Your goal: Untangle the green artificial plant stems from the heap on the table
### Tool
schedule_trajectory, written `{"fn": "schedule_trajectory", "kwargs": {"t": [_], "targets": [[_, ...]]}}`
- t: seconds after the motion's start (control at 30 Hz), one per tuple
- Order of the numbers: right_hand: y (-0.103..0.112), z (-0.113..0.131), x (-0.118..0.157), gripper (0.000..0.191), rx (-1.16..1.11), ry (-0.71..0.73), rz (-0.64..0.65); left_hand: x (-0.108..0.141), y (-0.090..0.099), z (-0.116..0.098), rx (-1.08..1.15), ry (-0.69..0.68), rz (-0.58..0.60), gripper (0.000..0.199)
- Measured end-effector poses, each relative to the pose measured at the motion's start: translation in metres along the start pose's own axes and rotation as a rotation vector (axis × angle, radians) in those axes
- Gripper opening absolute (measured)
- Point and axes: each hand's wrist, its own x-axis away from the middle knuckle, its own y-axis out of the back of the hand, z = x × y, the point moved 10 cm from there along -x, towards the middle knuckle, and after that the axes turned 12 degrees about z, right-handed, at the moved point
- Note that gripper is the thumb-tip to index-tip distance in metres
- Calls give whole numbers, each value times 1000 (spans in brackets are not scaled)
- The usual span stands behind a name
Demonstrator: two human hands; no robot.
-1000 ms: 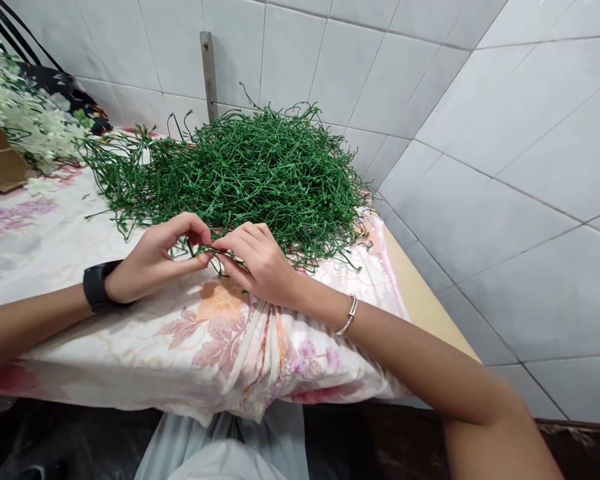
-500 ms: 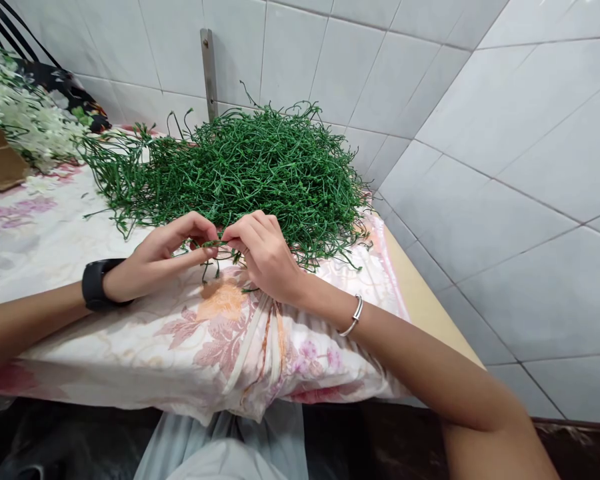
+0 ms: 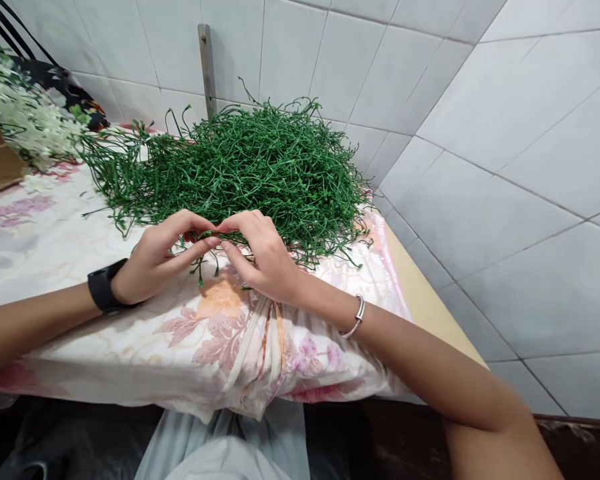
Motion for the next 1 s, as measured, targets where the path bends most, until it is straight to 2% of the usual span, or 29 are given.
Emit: {"fn": "schedule_trajectory", "kwargs": {"t": [0.17, 0.3, 0.6, 0.8, 1.0], "targets": [[4, 7, 3, 32, -232, -39, -48, 2, 2, -13, -96, -60, -49, 9], [-4, 4, 3, 32, -332, -103, -2, 4, 2, -18, -119, -102, -73, 7], [-3, 4, 1, 23, -199, -32, -10, 6, 4, -20, -139, -118, -94, 8], [-3, 5, 2, 23, -88, -36, 17, 7, 10, -19, -134, -97, -115, 7], [-3, -5, 1, 18, -40, -84, 47, 3, 3, -5, -13, 1, -34, 14]]}}
